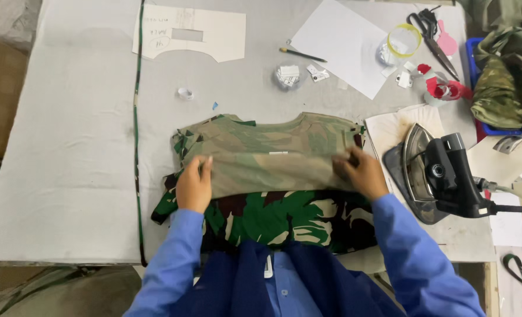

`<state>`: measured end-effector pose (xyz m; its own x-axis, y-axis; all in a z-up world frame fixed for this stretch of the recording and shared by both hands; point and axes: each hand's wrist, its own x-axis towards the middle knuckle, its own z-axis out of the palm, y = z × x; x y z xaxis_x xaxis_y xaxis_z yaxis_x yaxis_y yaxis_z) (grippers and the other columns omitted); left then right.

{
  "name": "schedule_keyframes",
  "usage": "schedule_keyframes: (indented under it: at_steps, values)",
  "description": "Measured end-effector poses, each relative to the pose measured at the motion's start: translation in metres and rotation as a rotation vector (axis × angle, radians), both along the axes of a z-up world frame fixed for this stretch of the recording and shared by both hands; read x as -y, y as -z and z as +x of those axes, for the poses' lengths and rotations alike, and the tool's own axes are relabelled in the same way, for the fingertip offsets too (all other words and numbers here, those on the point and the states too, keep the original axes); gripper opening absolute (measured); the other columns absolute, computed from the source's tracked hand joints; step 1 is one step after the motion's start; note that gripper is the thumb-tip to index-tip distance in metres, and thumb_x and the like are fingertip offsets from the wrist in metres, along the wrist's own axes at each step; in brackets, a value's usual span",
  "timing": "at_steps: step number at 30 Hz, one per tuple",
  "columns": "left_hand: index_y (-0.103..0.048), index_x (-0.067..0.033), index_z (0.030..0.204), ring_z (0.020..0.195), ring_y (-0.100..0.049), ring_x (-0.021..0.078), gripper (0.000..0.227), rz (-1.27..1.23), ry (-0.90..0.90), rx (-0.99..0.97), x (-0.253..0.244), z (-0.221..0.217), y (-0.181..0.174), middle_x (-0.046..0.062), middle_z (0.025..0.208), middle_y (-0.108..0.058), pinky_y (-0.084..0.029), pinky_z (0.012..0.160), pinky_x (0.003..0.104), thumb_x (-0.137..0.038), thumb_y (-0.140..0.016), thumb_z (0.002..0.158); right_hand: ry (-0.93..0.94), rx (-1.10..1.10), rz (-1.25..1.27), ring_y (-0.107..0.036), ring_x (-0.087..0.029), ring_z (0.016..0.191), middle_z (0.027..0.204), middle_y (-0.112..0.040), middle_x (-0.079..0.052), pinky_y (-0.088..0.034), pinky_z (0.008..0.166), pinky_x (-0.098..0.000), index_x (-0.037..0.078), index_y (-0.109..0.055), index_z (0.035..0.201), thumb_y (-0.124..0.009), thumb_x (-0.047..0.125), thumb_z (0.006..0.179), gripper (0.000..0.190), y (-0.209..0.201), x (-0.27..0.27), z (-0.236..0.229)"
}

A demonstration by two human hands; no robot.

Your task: The person irons a stack of camouflage-patterned shirts on a white table. They repeatedly pick up small white labels, place them on the shirts, and press them with a steam iron. The person also adjusts the shirts and handles other items on the table.

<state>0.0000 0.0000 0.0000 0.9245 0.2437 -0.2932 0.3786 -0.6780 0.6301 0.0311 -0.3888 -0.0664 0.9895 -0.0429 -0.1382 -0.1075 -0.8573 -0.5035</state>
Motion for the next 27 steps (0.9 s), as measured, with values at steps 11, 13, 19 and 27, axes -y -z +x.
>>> schedule_keyframes:
  at_steps: [11, 13, 19, 27]
  values:
    - [-0.058, -0.0206, 0.113, 0.076, -0.070, 0.0185, 0.044, 0.502, 0.172, 0.073, 0.012, 0.070, 0.115, 0.002, 0.087, -0.068, -0.058, 0.067, 0.034, -0.060, -0.044, 0.100, -0.170, 0.209, -0.283, -0.067, -0.025, 0.077, 0.091, -0.061, 0.002, -0.055, 0.067, -0.0403, 0.028, -0.060, 0.104, -0.058, 0.034, 0.099, 0.009, 0.052, -0.013, 0.073]
    - [-0.060, -0.0243, 0.108, 0.069, -0.070, 0.0165, 0.041, 0.575, 0.208, 0.190, -0.001, 0.069, 0.132, 0.000, 0.079, -0.069, -0.057, 0.062, 0.031, -0.062, -0.050, 0.097, -0.247, 0.400, -0.419, -0.065, -0.023, 0.065, 0.085, -0.056, 0.005, -0.054, 0.057, -0.0377, 0.032, -0.055, 0.103, -0.057, 0.032, 0.098, 0.005, 0.064, -0.002, 0.077]
    - [-0.060, -0.0292, 0.103, 0.058, -0.064, 0.0085, 0.039, 0.692, 0.174, 0.299, -0.011, 0.080, 0.126, -0.008, 0.071, -0.066, -0.053, 0.053, 0.026, -0.066, -0.050, 0.097, -0.298, 0.524, -0.451, -0.067, -0.020, 0.071, 0.078, -0.059, 0.005, -0.054, 0.060, -0.0319, 0.024, -0.058, 0.094, -0.061, 0.042, 0.098, 0.019, 0.066, -0.010, 0.094]
    - [-0.034, -0.0353, 0.148, 0.147, -0.022, 0.0336, 0.060, 0.350, 0.887, 0.025, 0.051, 0.034, 0.060, 0.008, 0.161, -0.019, -0.017, 0.111, 0.068, -0.061, -0.041, 0.095, -0.625, 0.155, -0.335, -0.024, -0.031, 0.147, 0.157, -0.033, -0.007, -0.016, 0.118, -0.0476, 0.030, -0.041, 0.147, -0.045, 0.065, 0.090, 0.067, 0.018, -0.062, 0.001]
